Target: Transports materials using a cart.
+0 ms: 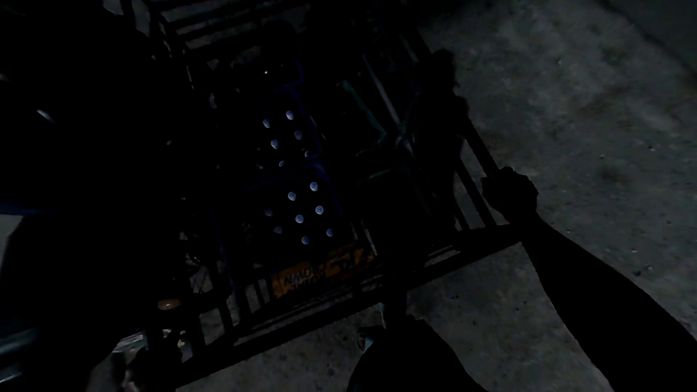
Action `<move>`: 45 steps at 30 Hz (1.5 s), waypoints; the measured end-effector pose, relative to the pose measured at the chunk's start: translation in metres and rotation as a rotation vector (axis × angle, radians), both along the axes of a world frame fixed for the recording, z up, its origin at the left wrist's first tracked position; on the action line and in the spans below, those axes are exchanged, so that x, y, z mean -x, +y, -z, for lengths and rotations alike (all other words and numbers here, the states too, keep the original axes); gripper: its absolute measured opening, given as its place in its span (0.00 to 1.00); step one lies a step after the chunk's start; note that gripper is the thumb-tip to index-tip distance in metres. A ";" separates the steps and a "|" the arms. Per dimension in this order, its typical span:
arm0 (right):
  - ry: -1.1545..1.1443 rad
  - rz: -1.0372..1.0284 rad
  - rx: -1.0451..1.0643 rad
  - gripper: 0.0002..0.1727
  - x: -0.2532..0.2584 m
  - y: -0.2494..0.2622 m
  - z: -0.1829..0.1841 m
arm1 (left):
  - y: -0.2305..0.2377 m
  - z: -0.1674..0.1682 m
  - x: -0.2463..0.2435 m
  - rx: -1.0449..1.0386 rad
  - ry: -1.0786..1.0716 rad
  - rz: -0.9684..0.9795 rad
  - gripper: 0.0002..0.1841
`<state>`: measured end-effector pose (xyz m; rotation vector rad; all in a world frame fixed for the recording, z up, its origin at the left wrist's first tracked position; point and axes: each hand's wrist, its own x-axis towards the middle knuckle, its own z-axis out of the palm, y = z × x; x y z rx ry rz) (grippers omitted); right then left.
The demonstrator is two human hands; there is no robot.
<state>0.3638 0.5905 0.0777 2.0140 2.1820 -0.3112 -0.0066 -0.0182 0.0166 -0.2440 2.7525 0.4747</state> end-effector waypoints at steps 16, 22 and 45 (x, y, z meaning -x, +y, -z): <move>0.033 -0.005 0.020 0.28 -0.001 0.001 -0.001 | -0.001 0.003 -0.009 -0.171 0.085 -0.045 0.25; 0.032 -0.031 -0.017 0.28 -0.006 0.000 0.004 | 0.022 -0.023 -0.018 -0.088 -0.023 -0.021 0.24; 0.266 -0.290 0.183 0.39 -0.023 0.020 -0.005 | -0.004 0.032 -0.027 0.109 0.339 -0.058 0.51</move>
